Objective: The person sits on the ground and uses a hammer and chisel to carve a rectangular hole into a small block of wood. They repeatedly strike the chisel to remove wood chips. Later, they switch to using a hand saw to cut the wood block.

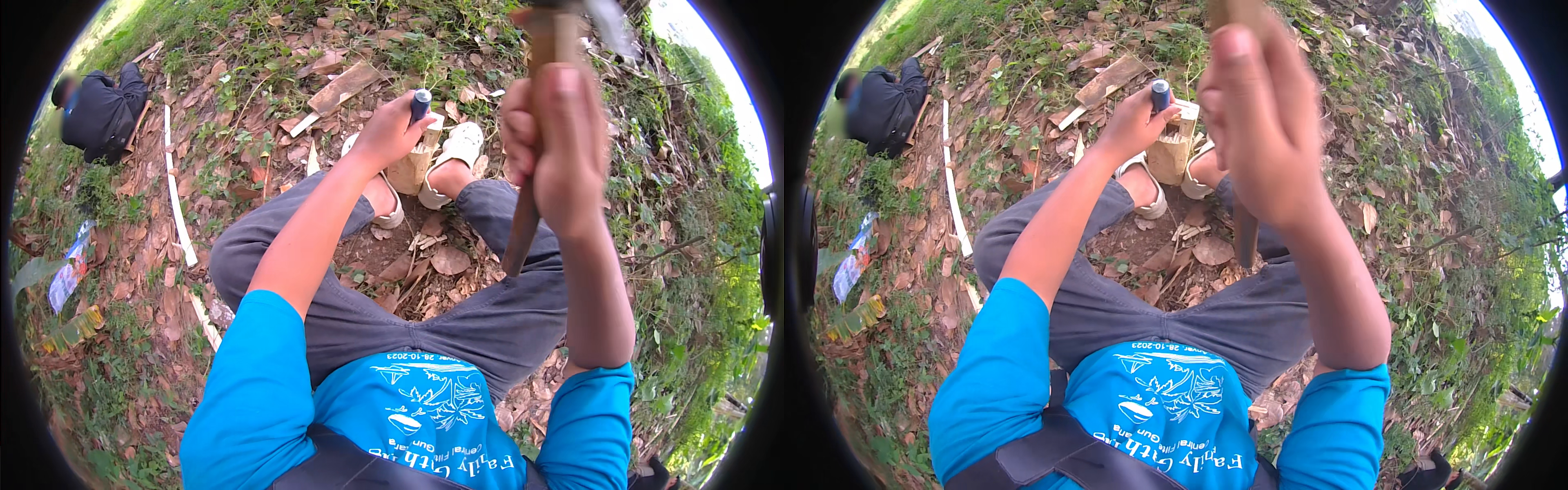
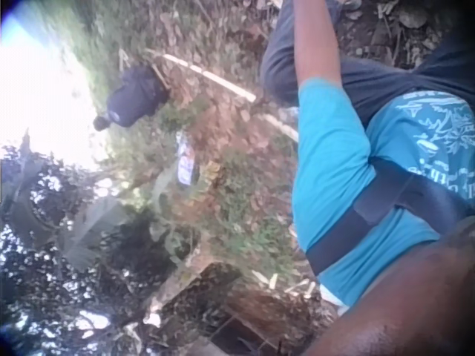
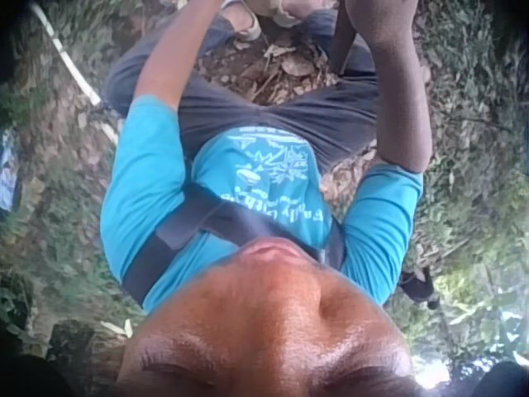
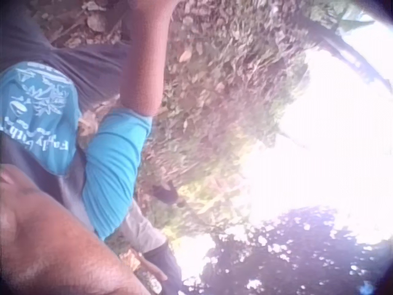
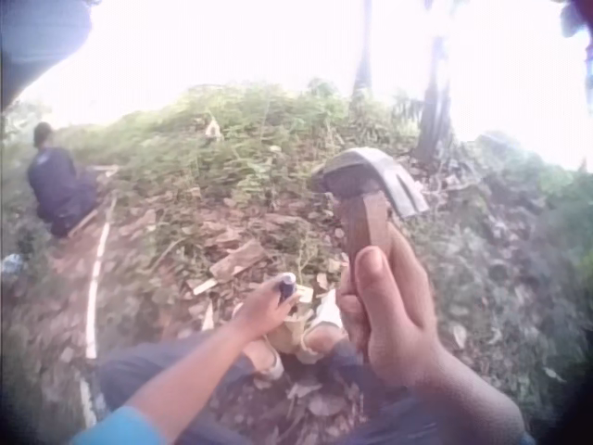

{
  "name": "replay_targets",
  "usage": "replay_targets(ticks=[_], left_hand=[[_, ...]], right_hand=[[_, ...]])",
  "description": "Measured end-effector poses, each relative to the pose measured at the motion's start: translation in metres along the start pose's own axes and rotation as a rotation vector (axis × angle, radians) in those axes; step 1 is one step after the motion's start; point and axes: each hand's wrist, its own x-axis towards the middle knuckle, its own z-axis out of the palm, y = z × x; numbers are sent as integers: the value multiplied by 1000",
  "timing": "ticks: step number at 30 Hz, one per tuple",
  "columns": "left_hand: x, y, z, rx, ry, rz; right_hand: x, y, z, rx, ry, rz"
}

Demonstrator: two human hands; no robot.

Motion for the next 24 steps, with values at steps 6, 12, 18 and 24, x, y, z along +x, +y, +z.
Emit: replay_targets(ticks=[6, 12, 18, 24], left_hand=[[5, -6, -1, 23, -6, 47], [16, -3, 13, -66, 2, 65], [11, -17, -6, -100, -43, 29], [21, -21, -13, -162, -83, 73]], right_hand=[[15, 1, 3, -109, -137, 234], [1, 34, -2, -443, -282, 472], [0, -4, 25, -68, -84, -44], [21, 26, 9, -402, -202, 278]])
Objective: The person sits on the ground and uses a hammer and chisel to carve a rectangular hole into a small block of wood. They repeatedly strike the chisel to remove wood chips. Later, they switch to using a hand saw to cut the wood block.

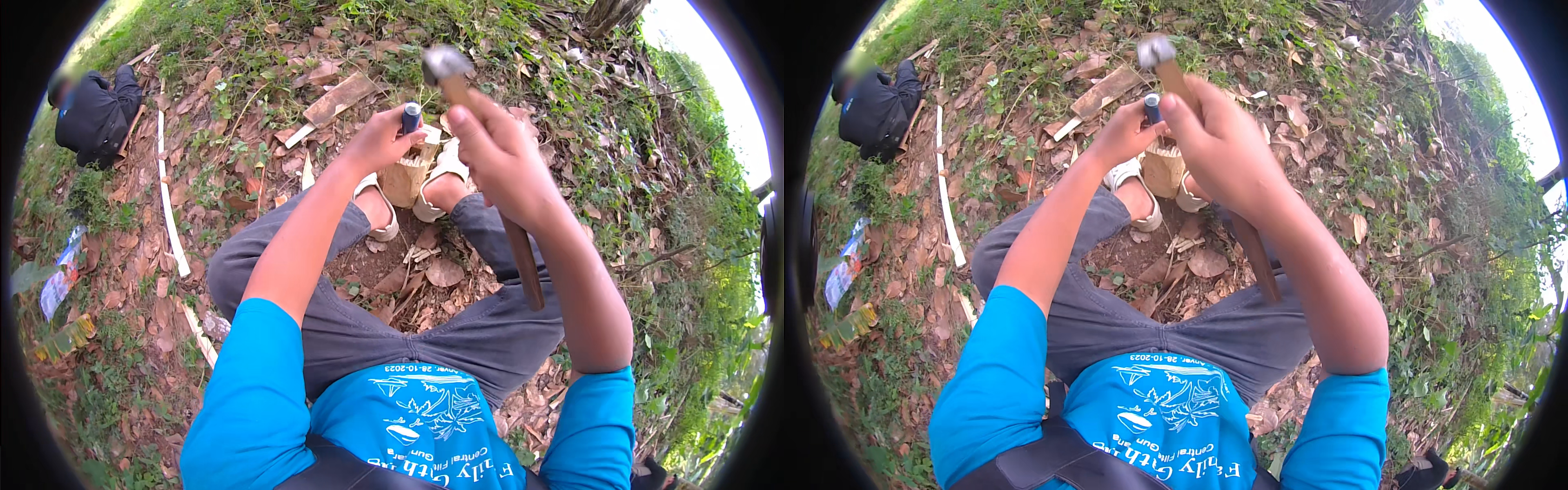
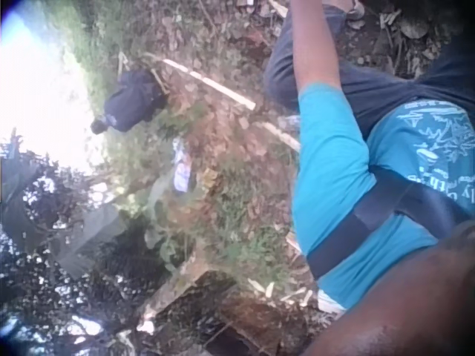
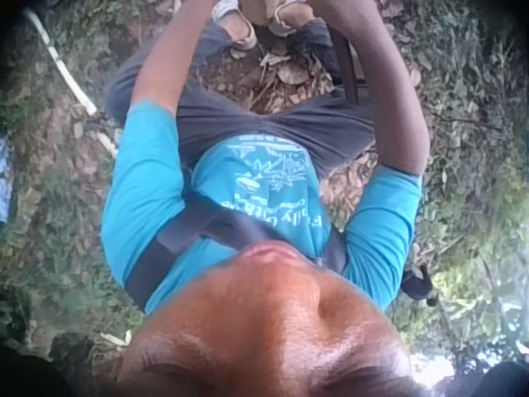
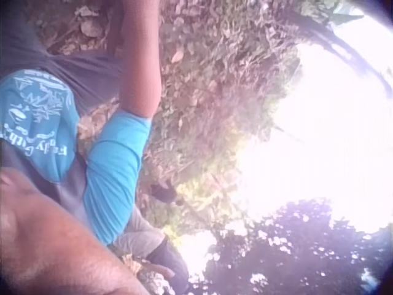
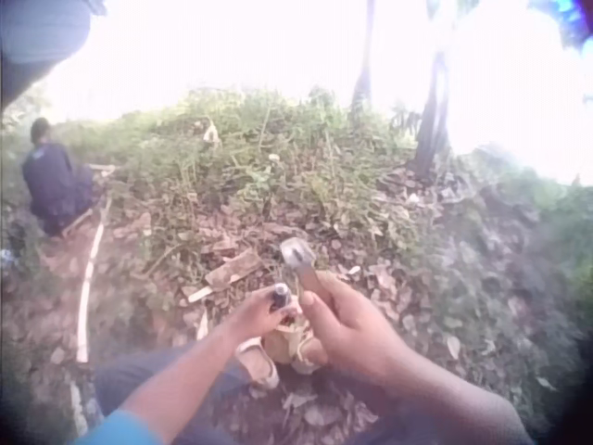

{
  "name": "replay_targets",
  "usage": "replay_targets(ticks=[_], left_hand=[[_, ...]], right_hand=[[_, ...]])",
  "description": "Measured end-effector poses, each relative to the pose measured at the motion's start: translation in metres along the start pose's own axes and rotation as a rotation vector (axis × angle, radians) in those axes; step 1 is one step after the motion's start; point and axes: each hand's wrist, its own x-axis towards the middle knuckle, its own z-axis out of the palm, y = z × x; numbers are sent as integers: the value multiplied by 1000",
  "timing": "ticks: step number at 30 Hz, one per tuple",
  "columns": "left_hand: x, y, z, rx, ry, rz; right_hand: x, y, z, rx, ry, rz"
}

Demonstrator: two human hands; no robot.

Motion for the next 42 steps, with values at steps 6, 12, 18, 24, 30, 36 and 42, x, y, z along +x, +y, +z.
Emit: replay_targets(ticks=[6, 12, 18, 24, 30, 36, 42], left_hand=[[-12, -11, 7, -52, -83, -51], [-40, -5, 18, -30, 44, -48], [-13, 25, 3, -7, 242, -33], [-13, 13, 4, 102, 352, -43], [-15, -3, 21, 133, 453, -15], [-7, 5, 29, 200, 416, 34], [-7, 11, 33, 61, 400, -5]], right_hand=[[5, 12, 11, -4, -50, 52], [-22, -10, 11, 208, -106, -13], [-47, -8, 0, 447, 17, -5], [-69, 18, -10, 509, 78, 108], [-80, 33, -17, 575, 93, 135], [-80, 37, -14, 529, 133, 184], [-78, 40, -15, 519, 131, 205]])
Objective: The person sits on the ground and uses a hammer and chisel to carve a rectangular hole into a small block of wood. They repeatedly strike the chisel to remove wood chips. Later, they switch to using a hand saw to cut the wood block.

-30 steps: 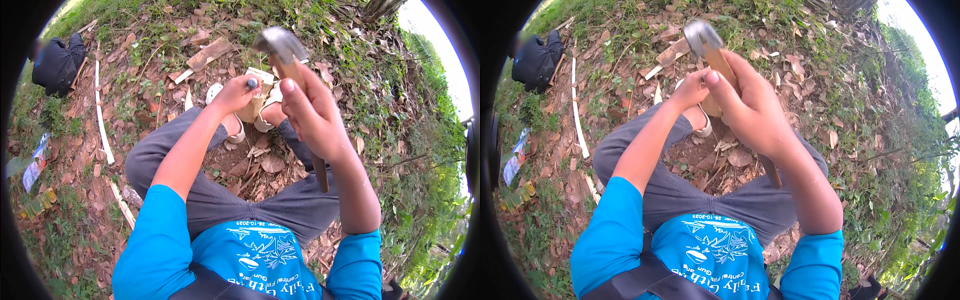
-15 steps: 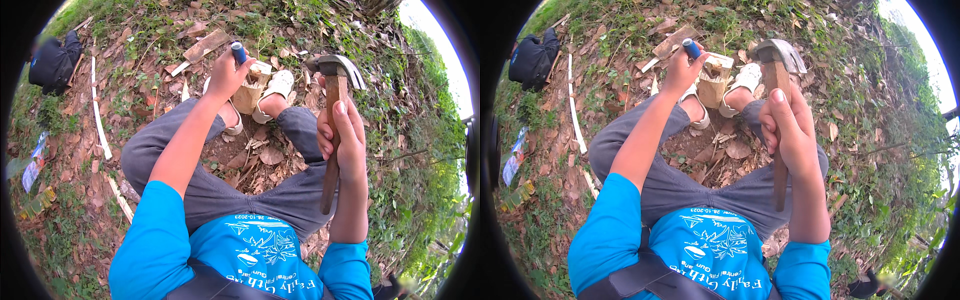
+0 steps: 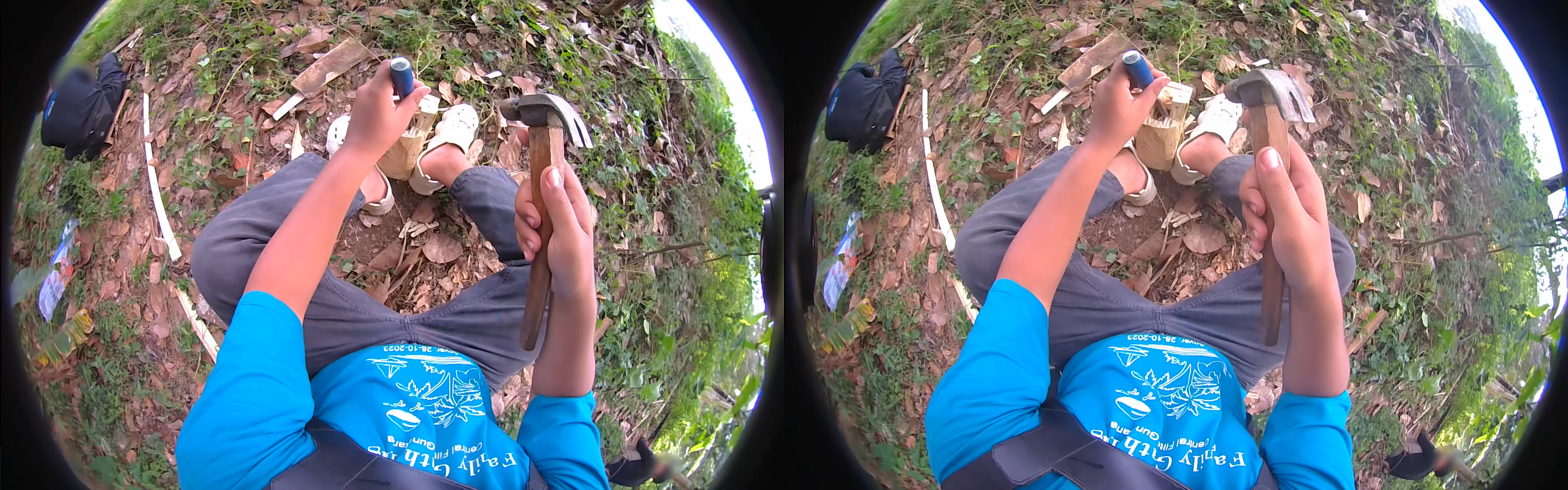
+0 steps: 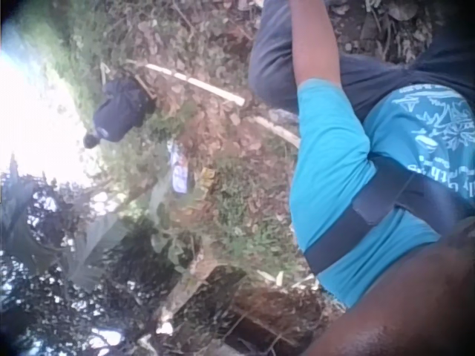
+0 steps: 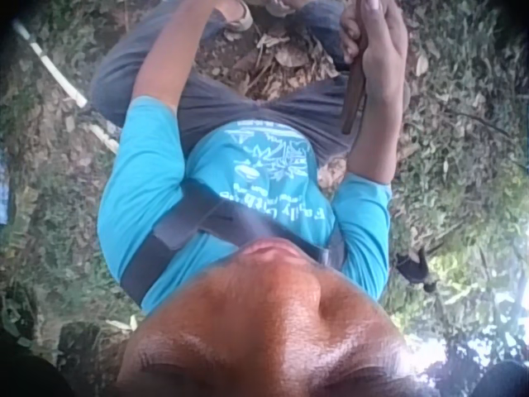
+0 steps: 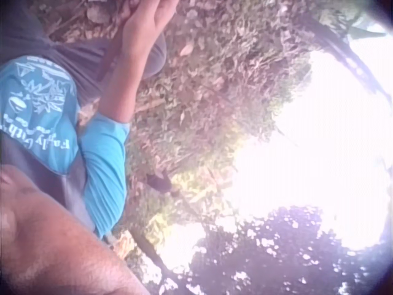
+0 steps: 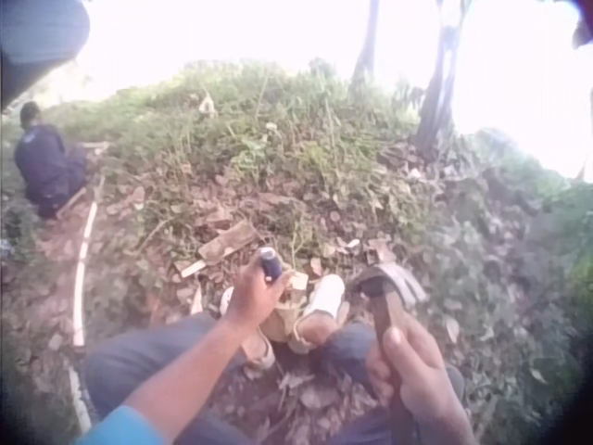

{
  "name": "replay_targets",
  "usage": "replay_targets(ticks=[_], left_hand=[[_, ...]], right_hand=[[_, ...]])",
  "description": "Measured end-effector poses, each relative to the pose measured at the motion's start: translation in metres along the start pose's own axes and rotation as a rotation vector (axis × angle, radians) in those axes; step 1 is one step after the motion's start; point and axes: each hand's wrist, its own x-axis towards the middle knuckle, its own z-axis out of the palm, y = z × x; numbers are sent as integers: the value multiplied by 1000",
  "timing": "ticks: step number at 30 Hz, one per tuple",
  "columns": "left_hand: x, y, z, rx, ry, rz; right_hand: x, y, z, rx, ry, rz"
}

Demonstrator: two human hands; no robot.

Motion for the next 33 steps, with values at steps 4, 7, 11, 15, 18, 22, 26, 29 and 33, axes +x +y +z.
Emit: replay_targets(ticks=[4, 7, 11, 15, 18, 22, 26, 29, 33], left_hand=[[-1, 6, -1, 34, -4, -73], [-2, 4, 0, 55, 4, -38], [-4, 5, 4, 49, 17, -55], [-11, -4, 8, 44, 25, -29], [-19, -20, 11, 31, -7, 15], [-21, -21, 1, 56, -151, -10], [-20, -8, -7, 18, -158, -84], [-20, -5, -7, 8, -111, -39], [-21, -14, -7, 43, -92, 6]], right_hand=[[1, 0, -1, 10, 2, -13], [0, 0, 0, 25, 5, 1], [0, 3, 0, 35, 11, 33], [-2, 7, 0, 54, -9, 28], [-5, 10, 1, 72, -16, 34], [-9, 15, -1, 82, 2, 33], [-13, 14, -2, 76, 17, 39], [-15, 12, -2, 68, 21, 30], [-16, 14, -1, 68, 25, 35]])
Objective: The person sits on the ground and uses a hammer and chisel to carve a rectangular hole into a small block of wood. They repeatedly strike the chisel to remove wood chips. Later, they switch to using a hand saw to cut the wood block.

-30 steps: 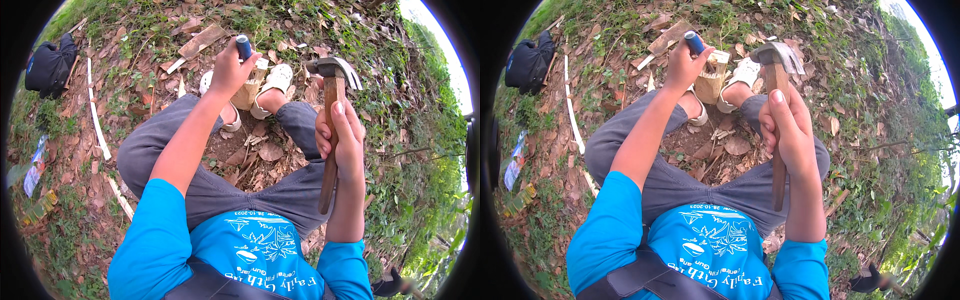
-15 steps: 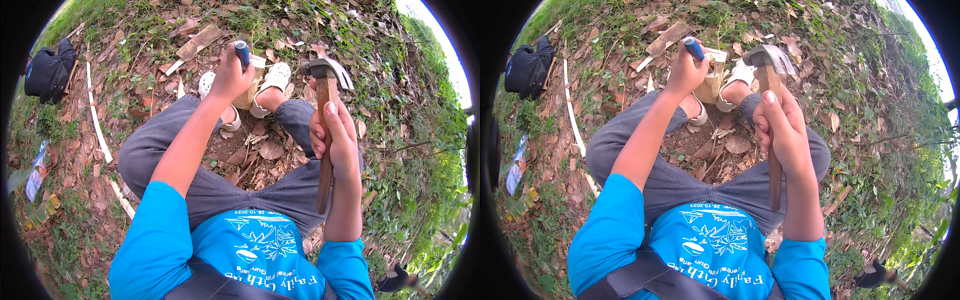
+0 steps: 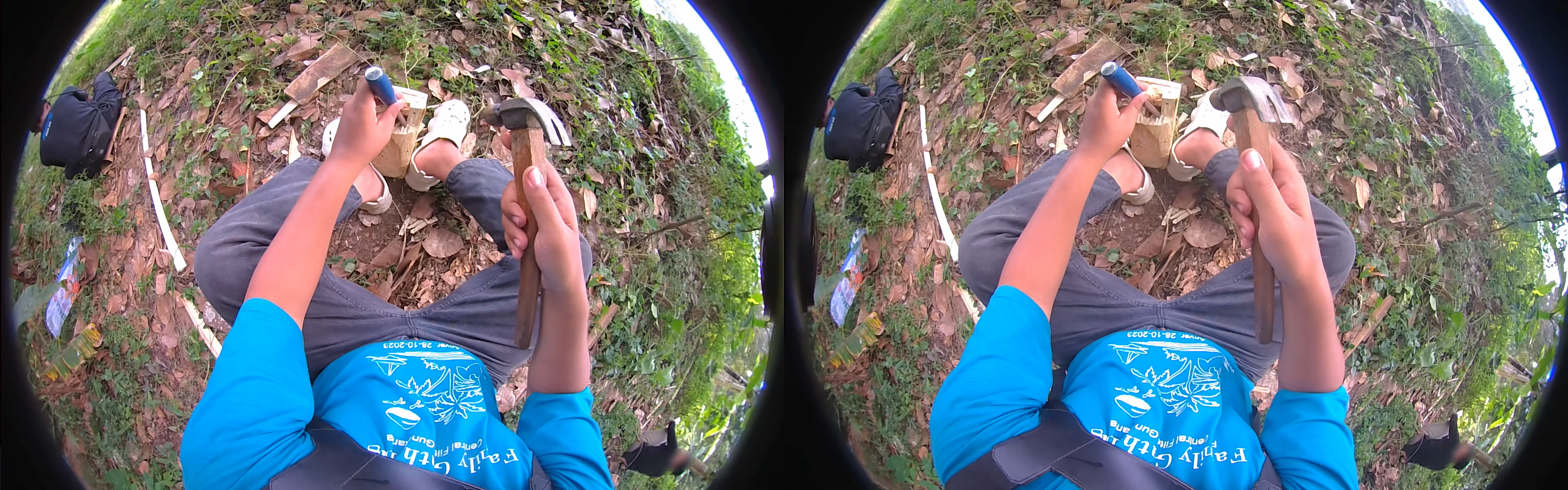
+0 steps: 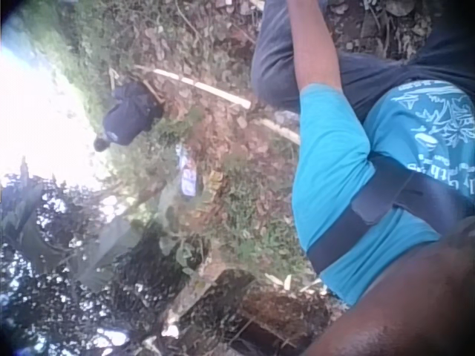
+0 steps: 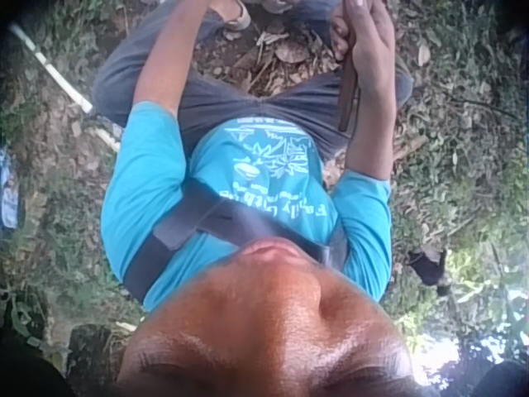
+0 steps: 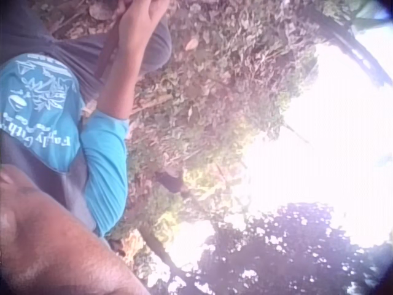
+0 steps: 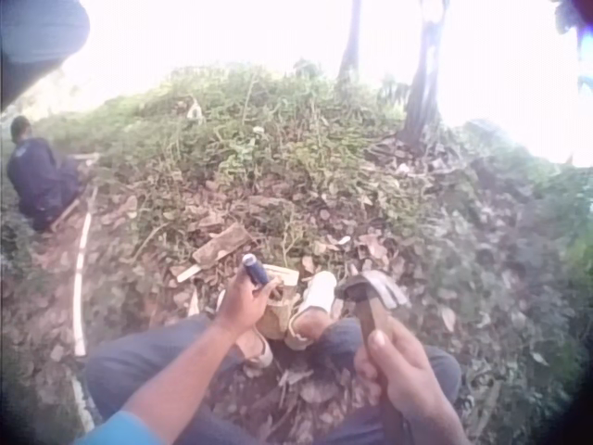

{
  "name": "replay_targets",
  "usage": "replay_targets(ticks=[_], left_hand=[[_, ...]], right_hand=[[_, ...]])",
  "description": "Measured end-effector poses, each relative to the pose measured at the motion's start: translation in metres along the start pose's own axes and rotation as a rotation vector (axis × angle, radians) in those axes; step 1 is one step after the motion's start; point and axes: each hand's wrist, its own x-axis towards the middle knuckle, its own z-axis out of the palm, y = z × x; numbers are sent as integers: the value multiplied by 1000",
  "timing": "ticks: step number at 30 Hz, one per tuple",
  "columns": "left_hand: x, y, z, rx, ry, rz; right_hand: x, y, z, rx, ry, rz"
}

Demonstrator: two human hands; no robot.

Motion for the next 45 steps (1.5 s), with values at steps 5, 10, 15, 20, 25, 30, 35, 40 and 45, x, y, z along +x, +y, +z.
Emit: replay_targets(ticks=[5, 10, 15, 20, 25, 30, 35, 40, 45], left_hand=[[1, 2, 2, 35, 2, 33], [0, 4, 5, 10, -29, 22], [2, 0, 5, 29, -21, 29], [0, -2, 7, 54, 0, 30], [1, -1, 8, 12, 26, 14], [10, 1, 12, 24, -36, -32], [28, 2, 3, 87, -190, -17], [27, 0, -2, 49, -173, 37], [29, 2, 4, -31, -214, 61]], right_hand=[[0, 3, 1, -2, -4, 25], [1, 3, 2, 14, -30, 36], [1, 2, 1, 19, -27, 29], [2, 6, 1, 13, -53, 34], [4, 6, 2, -26, -62, 46], [13, -12, 6, -98, -90, 61], [38, -67, 19, -361, 27, -264], [63, -104, 53, -434, -6, -593], [114, -42, 28, -976, -151, -541]])
